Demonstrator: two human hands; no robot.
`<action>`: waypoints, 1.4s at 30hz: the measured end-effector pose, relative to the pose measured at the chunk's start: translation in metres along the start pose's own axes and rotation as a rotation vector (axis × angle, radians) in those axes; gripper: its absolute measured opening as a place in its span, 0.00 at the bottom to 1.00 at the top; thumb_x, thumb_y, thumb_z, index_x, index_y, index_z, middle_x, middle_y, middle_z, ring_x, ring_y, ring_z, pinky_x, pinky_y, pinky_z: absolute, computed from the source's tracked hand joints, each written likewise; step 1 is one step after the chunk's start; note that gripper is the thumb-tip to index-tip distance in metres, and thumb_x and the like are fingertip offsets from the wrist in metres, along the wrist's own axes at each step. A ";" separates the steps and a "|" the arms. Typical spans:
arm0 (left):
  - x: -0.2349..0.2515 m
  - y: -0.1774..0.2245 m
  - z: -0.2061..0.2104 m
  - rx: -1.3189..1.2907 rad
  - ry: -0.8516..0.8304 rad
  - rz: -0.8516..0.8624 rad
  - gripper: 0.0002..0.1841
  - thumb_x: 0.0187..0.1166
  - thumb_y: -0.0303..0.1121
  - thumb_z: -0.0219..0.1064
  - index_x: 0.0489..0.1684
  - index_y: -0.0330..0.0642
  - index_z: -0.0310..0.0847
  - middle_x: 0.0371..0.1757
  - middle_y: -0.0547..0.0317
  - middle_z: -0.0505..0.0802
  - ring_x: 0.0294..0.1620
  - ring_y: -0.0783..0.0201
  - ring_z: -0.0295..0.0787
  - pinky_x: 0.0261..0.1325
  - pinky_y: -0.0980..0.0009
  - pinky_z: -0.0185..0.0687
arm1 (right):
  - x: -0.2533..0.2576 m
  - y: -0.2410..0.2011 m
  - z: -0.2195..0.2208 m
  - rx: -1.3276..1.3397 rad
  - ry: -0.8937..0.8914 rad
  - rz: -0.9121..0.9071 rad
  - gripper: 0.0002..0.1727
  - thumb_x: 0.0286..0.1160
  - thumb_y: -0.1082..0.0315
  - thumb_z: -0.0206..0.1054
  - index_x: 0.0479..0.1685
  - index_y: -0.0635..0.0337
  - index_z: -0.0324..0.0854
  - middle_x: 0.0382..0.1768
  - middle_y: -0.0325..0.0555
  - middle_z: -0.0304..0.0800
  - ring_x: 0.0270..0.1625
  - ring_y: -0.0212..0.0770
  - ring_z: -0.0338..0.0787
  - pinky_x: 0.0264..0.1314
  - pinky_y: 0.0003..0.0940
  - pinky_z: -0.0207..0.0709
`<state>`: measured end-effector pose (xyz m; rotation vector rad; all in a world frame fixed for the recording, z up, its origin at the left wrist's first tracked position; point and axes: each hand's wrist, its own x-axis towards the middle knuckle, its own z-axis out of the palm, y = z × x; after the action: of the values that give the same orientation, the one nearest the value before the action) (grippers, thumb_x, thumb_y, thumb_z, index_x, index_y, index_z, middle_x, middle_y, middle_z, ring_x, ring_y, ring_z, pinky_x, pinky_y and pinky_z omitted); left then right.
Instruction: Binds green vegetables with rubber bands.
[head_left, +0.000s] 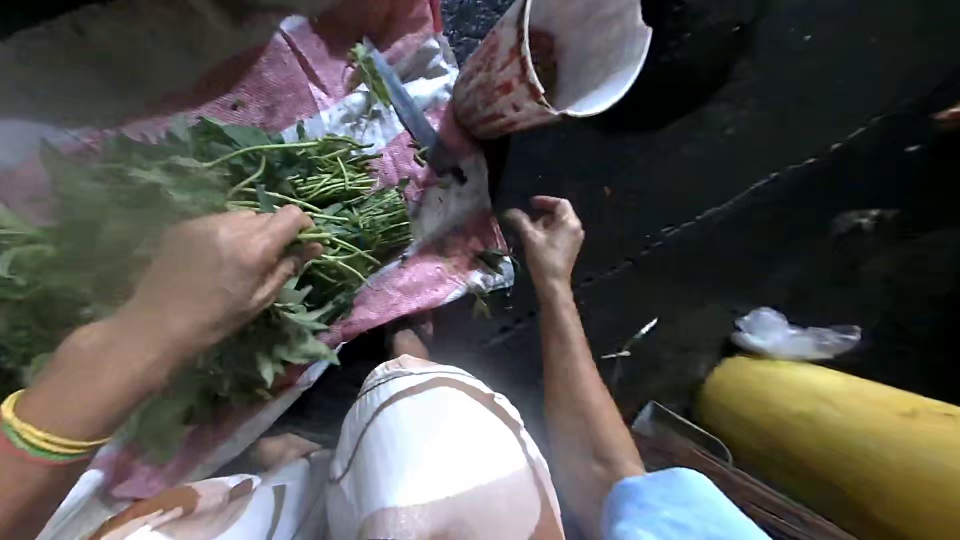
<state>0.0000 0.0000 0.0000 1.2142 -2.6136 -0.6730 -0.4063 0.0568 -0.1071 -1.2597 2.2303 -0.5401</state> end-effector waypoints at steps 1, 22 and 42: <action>0.001 0.000 -0.003 -0.035 -0.023 -0.039 0.21 0.90 0.45 0.54 0.53 0.35 0.84 0.34 0.42 0.89 0.33 0.41 0.90 0.34 0.43 0.81 | -0.009 0.011 0.004 0.000 -0.039 0.049 0.36 0.72 0.47 0.76 0.73 0.59 0.72 0.41 0.58 0.84 0.35 0.54 0.84 0.39 0.57 0.79; -0.007 -0.002 -0.030 -0.286 -0.067 -0.475 0.19 0.85 0.43 0.48 0.60 0.49 0.82 0.34 0.62 0.87 0.25 0.67 0.80 0.29 0.59 0.76 | -0.027 0.005 0.104 -0.181 -0.179 -0.183 0.11 0.77 0.68 0.71 0.52 0.63 0.88 0.60 0.64 0.86 0.56 0.66 0.89 0.50 0.67 0.82; 0.010 0.018 -0.005 -0.547 0.058 -0.413 0.22 0.77 0.52 0.73 0.61 0.50 0.90 0.50 0.65 0.97 0.50 0.71 0.93 0.58 0.62 0.86 | -0.063 -0.183 0.061 1.094 -0.739 -0.045 0.04 0.74 0.71 0.73 0.39 0.52 0.92 0.34 0.34 0.92 0.22 0.21 0.77 0.20 0.15 0.70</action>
<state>-0.0172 0.0008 0.0125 1.5440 -1.9327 -1.2920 -0.2202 0.0171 -0.0357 -0.7099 0.9949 -0.9314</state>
